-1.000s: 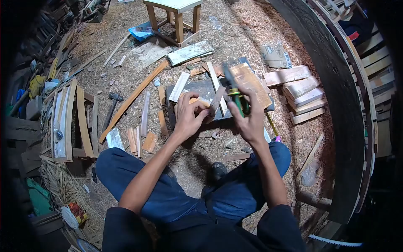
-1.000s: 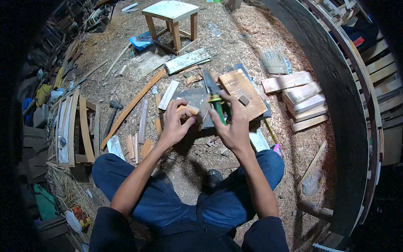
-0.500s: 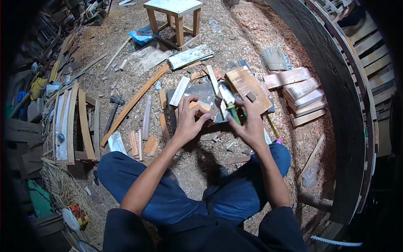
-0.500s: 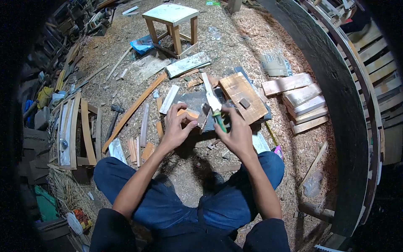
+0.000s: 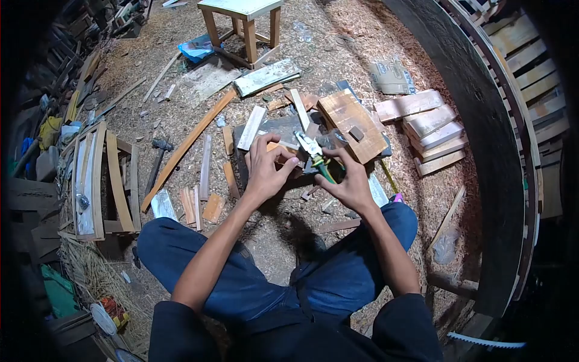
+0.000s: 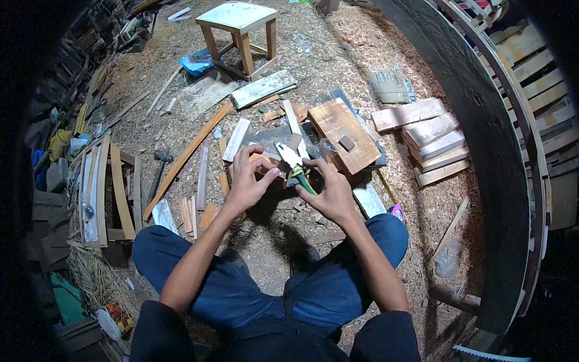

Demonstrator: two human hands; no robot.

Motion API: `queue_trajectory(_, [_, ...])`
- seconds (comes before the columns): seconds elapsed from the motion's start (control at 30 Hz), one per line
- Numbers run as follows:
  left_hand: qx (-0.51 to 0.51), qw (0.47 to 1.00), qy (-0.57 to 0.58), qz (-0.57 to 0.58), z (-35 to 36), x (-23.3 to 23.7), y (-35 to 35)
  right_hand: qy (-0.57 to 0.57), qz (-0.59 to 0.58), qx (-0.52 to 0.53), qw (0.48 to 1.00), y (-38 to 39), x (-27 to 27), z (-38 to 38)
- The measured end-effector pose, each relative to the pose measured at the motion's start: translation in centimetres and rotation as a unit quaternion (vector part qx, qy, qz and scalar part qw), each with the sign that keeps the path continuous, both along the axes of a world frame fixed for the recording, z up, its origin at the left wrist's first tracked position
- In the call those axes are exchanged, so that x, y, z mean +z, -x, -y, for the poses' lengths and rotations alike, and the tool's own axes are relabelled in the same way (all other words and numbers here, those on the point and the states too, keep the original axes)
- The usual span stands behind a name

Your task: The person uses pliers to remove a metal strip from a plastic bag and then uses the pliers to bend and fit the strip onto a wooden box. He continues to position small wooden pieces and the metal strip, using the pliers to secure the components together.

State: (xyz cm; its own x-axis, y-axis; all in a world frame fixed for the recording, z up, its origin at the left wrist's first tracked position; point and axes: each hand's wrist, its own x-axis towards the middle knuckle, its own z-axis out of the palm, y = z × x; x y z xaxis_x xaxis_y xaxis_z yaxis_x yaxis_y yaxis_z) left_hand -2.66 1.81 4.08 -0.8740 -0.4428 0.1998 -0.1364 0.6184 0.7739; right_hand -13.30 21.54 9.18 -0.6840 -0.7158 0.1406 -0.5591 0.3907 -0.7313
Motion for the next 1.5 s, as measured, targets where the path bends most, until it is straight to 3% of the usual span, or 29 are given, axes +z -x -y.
queue_trajectory(0.03, [0.002,1.0,0.001,0.001,0.0,0.0,0.0,0.0,0.111,-0.032,0.993,0.0,0.7,0.0])
queue_trajectory(0.1, [0.007,1.0,0.0,0.008,-0.1,-0.1,0.2,0.063,0.048,-0.055,0.995,0.7,0.1,0.5])
queue_trajectory(0.17, [0.011,1.0,0.001,0.004,-0.2,-0.1,0.1,0.026,-0.004,-0.063,0.998,1.2,0.4,0.4])
queue_trajectory(0.23, [0.01,1.0,0.004,0.001,-0.3,-0.3,-0.1,-0.11,-0.043,0.0,0.993,1.5,0.6,0.1])
queue_trajectory(0.37, [0.008,1.0,0.006,-0.018,-0.2,-0.5,0.0,-0.121,-0.005,-0.025,0.992,1.2,1.9,0.6])
queue_trajectory(0.4, [0.007,1.0,-0.004,-0.016,-0.2,-0.5,-0.1,-0.09,-0.06,-0.038,0.993,1.7,1.0,0.8])
queue_trajectory(0.5, [0.009,1.0,-0.008,-0.003,-0.3,0.0,0.0,-0.127,-0.007,0.01,0.992,1.1,0.0,0.1])
queue_trajectory(0.53, [0.009,1.0,-0.009,-0.004,-0.2,0.0,0.2,-0.055,-0.039,0.058,0.996,1.0,0.0,0.2])
queue_trajectory(0.57, [0.005,1.0,-0.016,-0.002,-0.2,0.0,0.1,-0.058,-0.039,0.059,0.996,1.5,0.4,0.2])
queue_trajectory(0.63, [-0.002,1.0,-0.02,0.0,-0.1,0.0,0.1,-0.12,0.017,0.006,0.993,2.4,1.5,0.6])
queue_trajectory(0.7, [0.006,1.0,-0.011,0.0,-0.3,-0.1,0.3,-0.121,-0.004,-0.047,0.992,1.8,0.1,0.6])
queue_trajectory(0.77, [0.008,1.0,-0.016,-0.015,-0.2,-0.5,0.3,-0.059,-0.052,0.053,0.996,1.0,-0.5,0.0])
queue_trajectory(0.8, [0.004,0.999,-0.04,-0.008,-0.2,-0.3,0.2,-0.093,-0.022,0.064,0.993,1.4,0.1,-0.2])
queue_trajectory(0.83, [-0.002,0.998,-0.064,0.001,-0.3,-0.3,0.0,-0.152,-0.005,0.052,0.987,1.8,1.2,0.0])
queue_trajectory(0.97, [0.016,1.0,-0.023,-0.01,-0.5,-0.3,0.8,-0.098,-0.034,-0.092,0.99,0.2,-1.2,1.2])
queue_trajectory(1.03, [0.019,0.999,-0.031,-0.017,-0.4,-0.1,0.8,-0.07,-0.04,-0.002,0.997,-0.9,-0.7,1.0])
queue_trajectory(1.1, [0.01,1.0,-0.018,-0.004,-0.3,-0.2,0.2,-0.136,-0.021,0.005,0.99,0.5,0.9,1.0])
queue_trajectory(1.17, [0.013,1.0,-0.019,0.009,-0.3,-0.3,0.6,-0.059,-0.06,-0.083,0.993,0.9,-0.2,1.1])
queue_trajectory(1.23, [0.018,1.0,-0.014,0.003,-0.5,-0.5,0.7,-0.102,-0.02,-0.079,0.991,0.3,0.5,0.6])
queue_trajectory(1.3, [0.018,1.0,-0.018,-0.004,-0.4,-0.6,0.8,-0.14,-0.017,0.025,0.99,-0.2,0.9,0.1])
queue_trajectory(1.33, [0.018,1.0,-0.024,-0.006,-0.5,-0.7,0.7,-0.189,0.004,0.027,0.982,0.7,2.0,0.2])
queue_trajectory(1.37, [0.017,0.999,-0.027,-0.009,-0.3,-0.8,0.5,-0.166,0.032,0.019,0.985,1.5,1.8,0.2])
queue_trajectory(1.43, [0.016,1.0,-0.024,-0.012,-0.4,-1.0,0.9,-0.049,-0.062,-0.09,0.993,0.8,0.3,1.2])
queue_trajectory(1.47, [0.015,0.999,-0.035,-0.016,-0.6,-1.1,1.0,-0.115,-0.043,-0.098,0.988,0.3,0.1,0.9])
queue_trajectory(1.5, [0.017,0.999,-0.043,-0.023,-0.4,-1.0,1.1,-0.137,-0.039,-0.003,0.99,-0.3,0.1,0.6])
